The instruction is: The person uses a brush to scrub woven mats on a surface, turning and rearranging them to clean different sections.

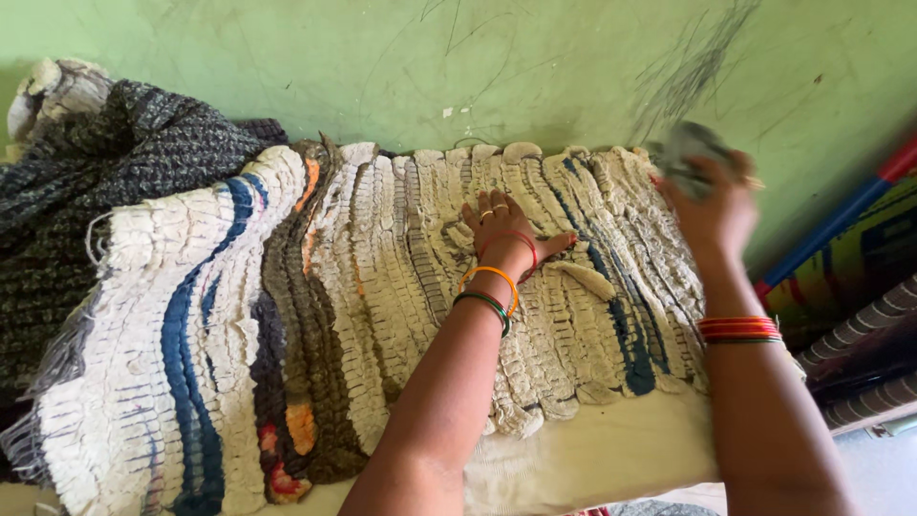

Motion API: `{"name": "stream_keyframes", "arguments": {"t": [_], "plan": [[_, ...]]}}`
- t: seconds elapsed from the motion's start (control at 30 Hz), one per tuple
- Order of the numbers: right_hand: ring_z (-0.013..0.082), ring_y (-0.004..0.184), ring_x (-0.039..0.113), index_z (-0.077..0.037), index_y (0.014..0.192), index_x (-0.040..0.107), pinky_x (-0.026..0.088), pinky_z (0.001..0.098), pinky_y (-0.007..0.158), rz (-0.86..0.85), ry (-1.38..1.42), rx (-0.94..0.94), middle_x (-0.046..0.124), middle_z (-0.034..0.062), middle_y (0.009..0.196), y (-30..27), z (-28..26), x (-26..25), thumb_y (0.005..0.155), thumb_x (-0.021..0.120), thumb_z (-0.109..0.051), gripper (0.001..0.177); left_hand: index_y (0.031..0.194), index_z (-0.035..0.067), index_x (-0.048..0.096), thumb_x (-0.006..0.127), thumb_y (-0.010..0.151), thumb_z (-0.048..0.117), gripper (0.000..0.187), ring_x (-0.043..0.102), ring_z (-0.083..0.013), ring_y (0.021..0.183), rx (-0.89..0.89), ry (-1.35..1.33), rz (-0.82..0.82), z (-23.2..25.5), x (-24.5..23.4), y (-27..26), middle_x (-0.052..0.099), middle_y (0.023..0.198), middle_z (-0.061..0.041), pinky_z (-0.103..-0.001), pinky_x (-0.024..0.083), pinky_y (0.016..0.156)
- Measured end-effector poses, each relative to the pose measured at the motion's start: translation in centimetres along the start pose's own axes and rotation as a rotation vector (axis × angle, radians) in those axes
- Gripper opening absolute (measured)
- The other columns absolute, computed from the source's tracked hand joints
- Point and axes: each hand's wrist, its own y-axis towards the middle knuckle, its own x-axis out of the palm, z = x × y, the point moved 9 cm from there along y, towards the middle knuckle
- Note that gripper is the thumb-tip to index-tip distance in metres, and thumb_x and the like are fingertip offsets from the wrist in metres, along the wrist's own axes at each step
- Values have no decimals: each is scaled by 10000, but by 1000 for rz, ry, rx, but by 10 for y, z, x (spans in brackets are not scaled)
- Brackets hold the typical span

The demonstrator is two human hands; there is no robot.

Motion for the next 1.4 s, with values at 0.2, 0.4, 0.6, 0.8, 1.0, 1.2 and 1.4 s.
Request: {"name": "stream_keyframes", "arguments": {"t": [0.2,0.4,0.6,0.8,1.0,1.2,1.4], "plan": [[318,1144,661,-165,1162,790,541,405,945,-301,226,-442,625,142,1396,-54,-120,65,713,903,-336,493,1579,30,259,636,517,954,1457,189,-281,1554,36,59,-96,-13,8,16,245,1666,-148,-504,110,1236],[308,1080,670,-164,1190,784,534,428,911,-99,-40,-77,655,118,1337,5,24,29,759,891,-381,494,1587,6,269,594,557,988,1459,183,-295,1562,79,13,-80,-16,11,15,248,1669,-178,-508,115,1250],[302,1063,678,-122,1134,790,546,429,918,124,-183,129,656,129,1274,4,78,-25,830,909,-393,424,1589,8,238,583,572,992,1456,120,-329,1570,71,68,-68,-16,17,20,197,1680,-179,-527,94,1240],[279,1061,719,-210,1215,732,588,418,876,-128,69,-353,653,48,1343,-37,-101,45,844,861,-417,444,1601,38,201,566,568,1006,1462,102,-325,1573,42,92,-97,-13,14,16,178,1689,-147,-525,84,1248],[320,1064,704,-248,1233,762,566,446,914,-265,-131,-186,660,60,1335,-30,-81,70,810,857,-461,483,1605,42,217,558,578,1007,1450,120,-313,1576,50,92,-87,-12,10,6,190,1694,-136,-510,104,1245],[349,1113,643,-163,1163,791,527,456,932,109,-160,35,626,141,1327,-3,35,-4,800,906,-410,454,1609,53,204,554,601,998,1425,128,-318,1571,44,74,-79,-13,11,6,186,1690,-167,-519,76,1250],[291,1213,690,-209,1235,752,562,395,1036,-70,231,-201,640,67,1466,-32,-75,36,819,815,-389,458,1635,39,122,624,551,975,1517,177,-331,1529,9,63,1,-22,25,35,189,1682,-204,-478,129,1203]]}}
